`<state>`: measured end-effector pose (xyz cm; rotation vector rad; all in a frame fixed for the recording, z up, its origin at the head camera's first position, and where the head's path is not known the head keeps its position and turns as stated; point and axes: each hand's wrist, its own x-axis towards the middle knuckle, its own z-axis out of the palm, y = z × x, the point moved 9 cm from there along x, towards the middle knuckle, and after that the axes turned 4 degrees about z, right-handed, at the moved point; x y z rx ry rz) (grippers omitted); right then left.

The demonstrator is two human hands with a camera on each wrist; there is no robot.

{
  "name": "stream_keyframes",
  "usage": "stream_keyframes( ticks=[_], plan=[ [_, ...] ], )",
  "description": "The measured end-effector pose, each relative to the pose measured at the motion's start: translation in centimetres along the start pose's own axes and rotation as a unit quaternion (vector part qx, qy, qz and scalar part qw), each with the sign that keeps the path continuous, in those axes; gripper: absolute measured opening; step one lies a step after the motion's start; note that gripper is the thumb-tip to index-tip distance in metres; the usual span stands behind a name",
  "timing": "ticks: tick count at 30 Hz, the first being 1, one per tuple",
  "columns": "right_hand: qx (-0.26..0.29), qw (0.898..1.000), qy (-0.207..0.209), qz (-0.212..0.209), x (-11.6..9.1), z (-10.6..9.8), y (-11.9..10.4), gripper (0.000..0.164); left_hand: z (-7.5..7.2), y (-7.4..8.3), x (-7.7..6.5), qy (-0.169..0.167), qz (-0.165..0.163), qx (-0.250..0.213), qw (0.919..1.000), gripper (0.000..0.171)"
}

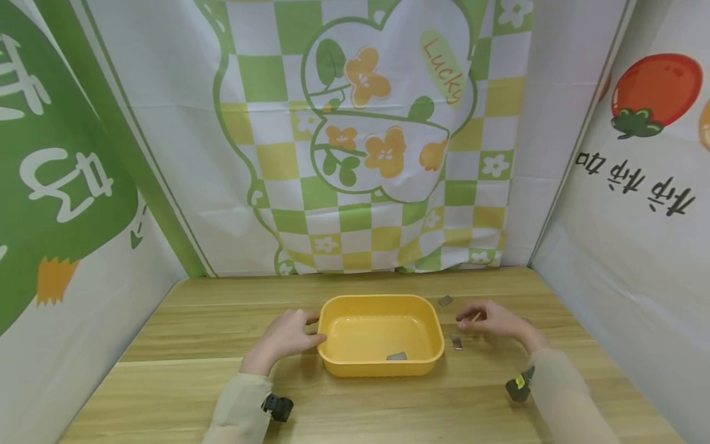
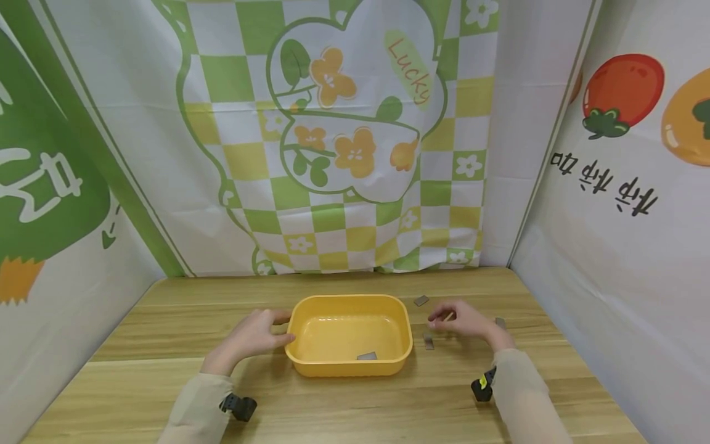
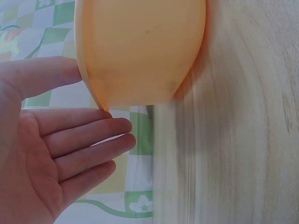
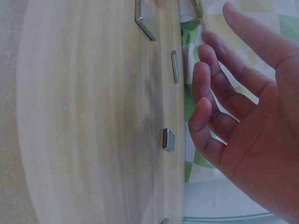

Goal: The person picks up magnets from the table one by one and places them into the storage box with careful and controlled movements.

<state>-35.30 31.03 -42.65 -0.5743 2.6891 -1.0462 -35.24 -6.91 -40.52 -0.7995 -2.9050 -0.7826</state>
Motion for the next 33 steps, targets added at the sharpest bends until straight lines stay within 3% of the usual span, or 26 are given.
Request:
stream_keyframes(
  ticks=[16,33],
  plan=[
    [0.015,0.999,-0.016,0.043,-0.3,1.1,1.8,0.038,0.0,0.0,-0.1,-0.002,0.0,-0.003,1.0,0.045],
    [-0.012,0.999,-0.027,0.024,-0.3,2.2,1.9,0.035,0.0,-0.1,0.0,0.0,0.006,-0.008,1.0,0.044]
  ],
)
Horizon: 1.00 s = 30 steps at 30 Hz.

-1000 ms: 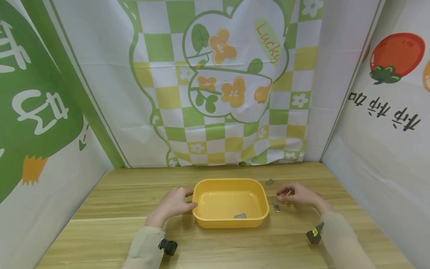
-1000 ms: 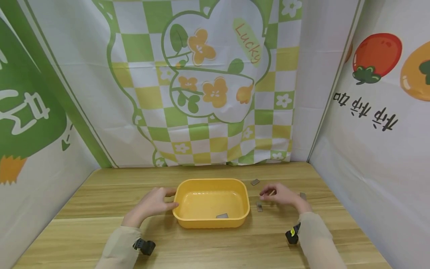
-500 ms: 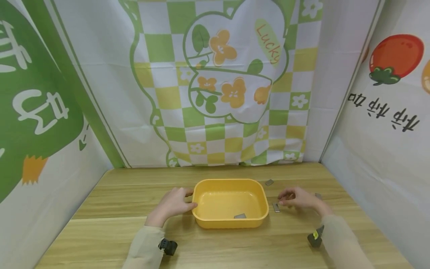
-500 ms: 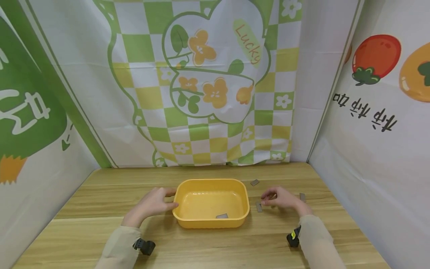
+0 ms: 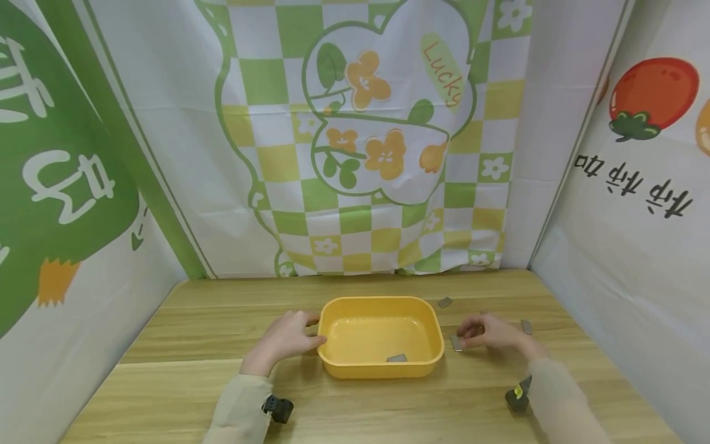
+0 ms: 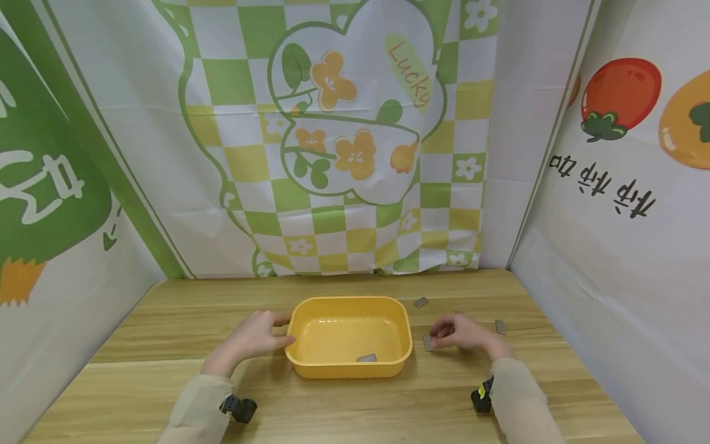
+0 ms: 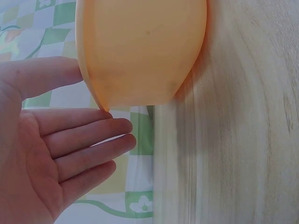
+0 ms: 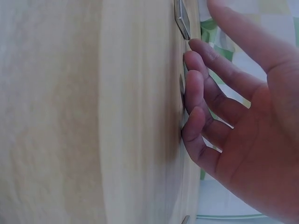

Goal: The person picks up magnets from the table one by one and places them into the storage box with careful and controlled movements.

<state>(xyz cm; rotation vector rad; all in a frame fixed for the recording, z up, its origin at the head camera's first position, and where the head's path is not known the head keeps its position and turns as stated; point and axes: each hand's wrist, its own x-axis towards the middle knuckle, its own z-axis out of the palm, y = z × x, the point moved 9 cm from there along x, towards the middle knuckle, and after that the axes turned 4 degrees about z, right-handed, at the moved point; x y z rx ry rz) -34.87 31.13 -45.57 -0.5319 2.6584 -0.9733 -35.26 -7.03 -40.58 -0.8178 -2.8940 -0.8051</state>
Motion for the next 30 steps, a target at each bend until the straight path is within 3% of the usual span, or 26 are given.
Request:
stream_keyframes(
  ticks=[17,30],
  plan=[
    [-0.012,0.999,0.021,0.046,0.6,0.66,0.37,0.041,0.09,0.09,-0.08,0.001,0.004,-0.007,1.0,0.045],
    [-0.016,0.998,0.035,0.039,0.91,0.55,0.5,0.039,-0.05,0.03,-0.08,0.005,0.003,-0.007,1.0,0.044]
  ],
)
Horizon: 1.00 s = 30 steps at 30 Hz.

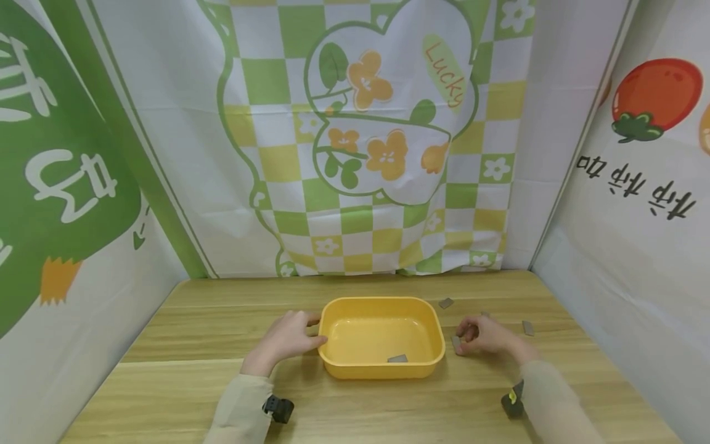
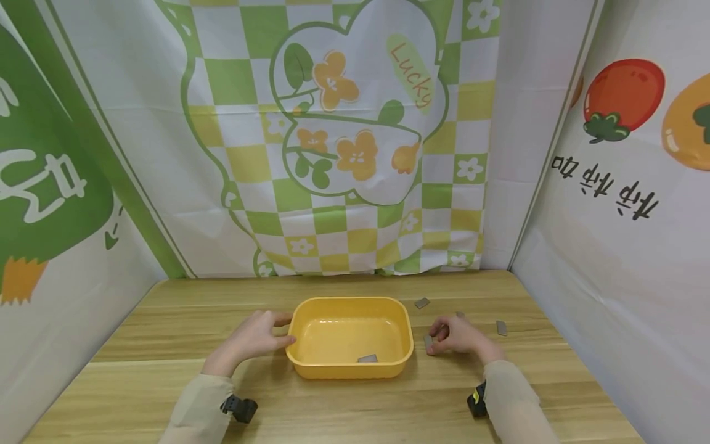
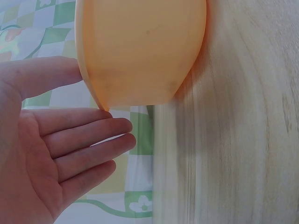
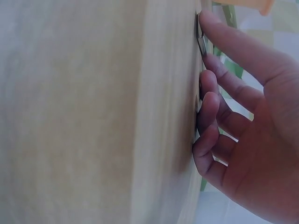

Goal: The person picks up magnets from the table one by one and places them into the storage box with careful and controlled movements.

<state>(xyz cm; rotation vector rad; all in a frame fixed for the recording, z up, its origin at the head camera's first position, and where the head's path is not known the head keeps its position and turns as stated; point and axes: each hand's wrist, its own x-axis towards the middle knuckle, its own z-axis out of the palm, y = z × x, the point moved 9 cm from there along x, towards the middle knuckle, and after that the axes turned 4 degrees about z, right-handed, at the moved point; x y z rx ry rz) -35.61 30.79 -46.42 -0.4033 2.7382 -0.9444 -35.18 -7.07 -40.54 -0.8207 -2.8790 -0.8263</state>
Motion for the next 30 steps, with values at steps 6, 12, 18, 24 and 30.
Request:
stream_keyframes(
  ticks=[6,12,18,24,30],
  plan=[
    [0.006,1.0,-0.005,-0.003,0.12,0.06,0.12,0.038,0.02,0.0,0.01,0.0,0.001,-0.003,1.0,0.043],
    [0.006,1.0,-0.007,-0.003,0.16,0.09,0.24,0.038,0.0,0.04,-0.02,0.0,0.001,-0.003,1.0,0.043],
    [0.009,1.0,-0.008,0.0,0.15,0.08,0.29,0.038,0.06,0.11,-0.03,-0.004,0.002,-0.002,1.0,0.044],
    [0.014,1.0,-0.009,0.005,0.23,0.11,0.51,0.038,0.02,0.36,-0.07,-0.008,0.009,-0.002,0.9999,0.045],
    [0.016,1.0,-0.009,0.008,0.29,0.08,0.67,0.038,0.04,0.33,-0.11,-0.008,0.003,-0.002,1.0,0.046]
  ],
)
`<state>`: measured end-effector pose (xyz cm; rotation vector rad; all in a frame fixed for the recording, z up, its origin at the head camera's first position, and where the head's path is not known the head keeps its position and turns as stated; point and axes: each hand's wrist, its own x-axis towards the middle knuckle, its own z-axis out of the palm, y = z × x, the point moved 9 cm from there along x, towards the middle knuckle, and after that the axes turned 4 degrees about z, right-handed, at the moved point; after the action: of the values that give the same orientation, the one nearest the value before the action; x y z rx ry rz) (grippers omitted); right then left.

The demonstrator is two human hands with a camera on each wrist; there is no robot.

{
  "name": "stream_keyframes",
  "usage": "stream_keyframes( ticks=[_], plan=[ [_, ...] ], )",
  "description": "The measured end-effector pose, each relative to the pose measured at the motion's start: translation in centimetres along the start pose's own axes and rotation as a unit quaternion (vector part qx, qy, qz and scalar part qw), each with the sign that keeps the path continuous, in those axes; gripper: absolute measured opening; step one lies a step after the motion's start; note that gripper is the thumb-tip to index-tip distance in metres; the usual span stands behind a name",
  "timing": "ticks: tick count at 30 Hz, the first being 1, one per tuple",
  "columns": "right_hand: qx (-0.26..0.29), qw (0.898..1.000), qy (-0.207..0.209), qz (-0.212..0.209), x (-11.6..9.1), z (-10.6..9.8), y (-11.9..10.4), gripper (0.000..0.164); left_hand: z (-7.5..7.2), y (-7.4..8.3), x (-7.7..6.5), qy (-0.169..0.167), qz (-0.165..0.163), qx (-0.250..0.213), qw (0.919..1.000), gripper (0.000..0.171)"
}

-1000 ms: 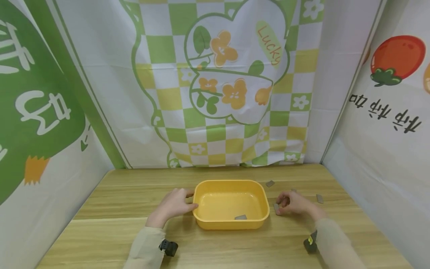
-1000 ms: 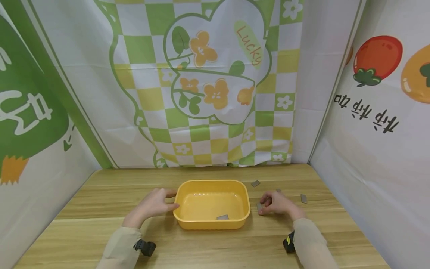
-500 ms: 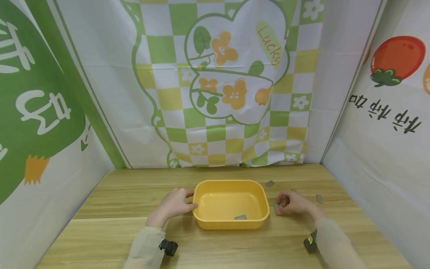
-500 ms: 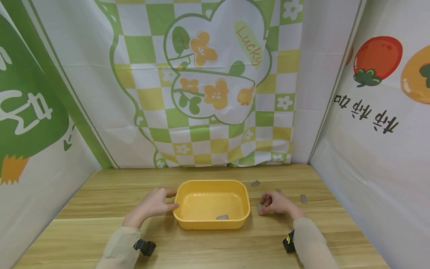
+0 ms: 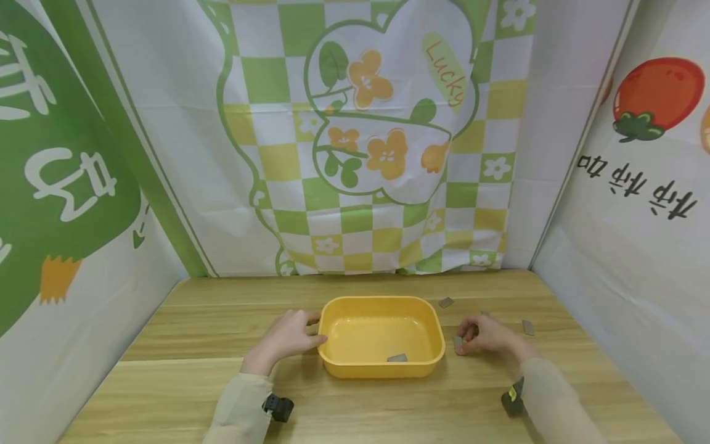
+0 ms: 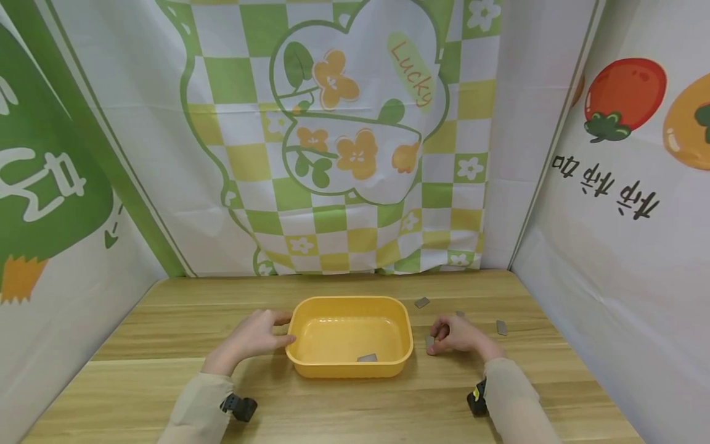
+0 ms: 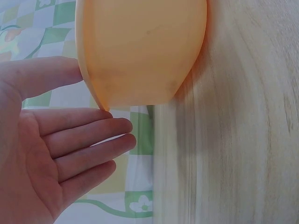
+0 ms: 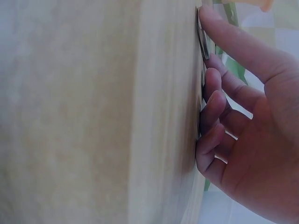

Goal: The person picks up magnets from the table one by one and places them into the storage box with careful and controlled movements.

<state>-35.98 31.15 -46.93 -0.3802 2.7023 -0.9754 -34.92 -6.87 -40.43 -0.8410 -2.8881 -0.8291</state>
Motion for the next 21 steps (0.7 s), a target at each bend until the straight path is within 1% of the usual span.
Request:
stream_keyframes(
  ticks=[7,21],
  plan=[
    [0.012,1.0,-0.004,0.008,0.08,0.0,0.19,0.037,-0.06,-0.08,-0.02,0.001,-0.009,-0.004,1.0,0.046],
    [0.011,1.0,-0.007,0.02,0.08,0.16,0.4,0.035,-0.16,-0.21,0.03,0.008,-0.006,-0.006,0.9999,0.045]
  ],
)
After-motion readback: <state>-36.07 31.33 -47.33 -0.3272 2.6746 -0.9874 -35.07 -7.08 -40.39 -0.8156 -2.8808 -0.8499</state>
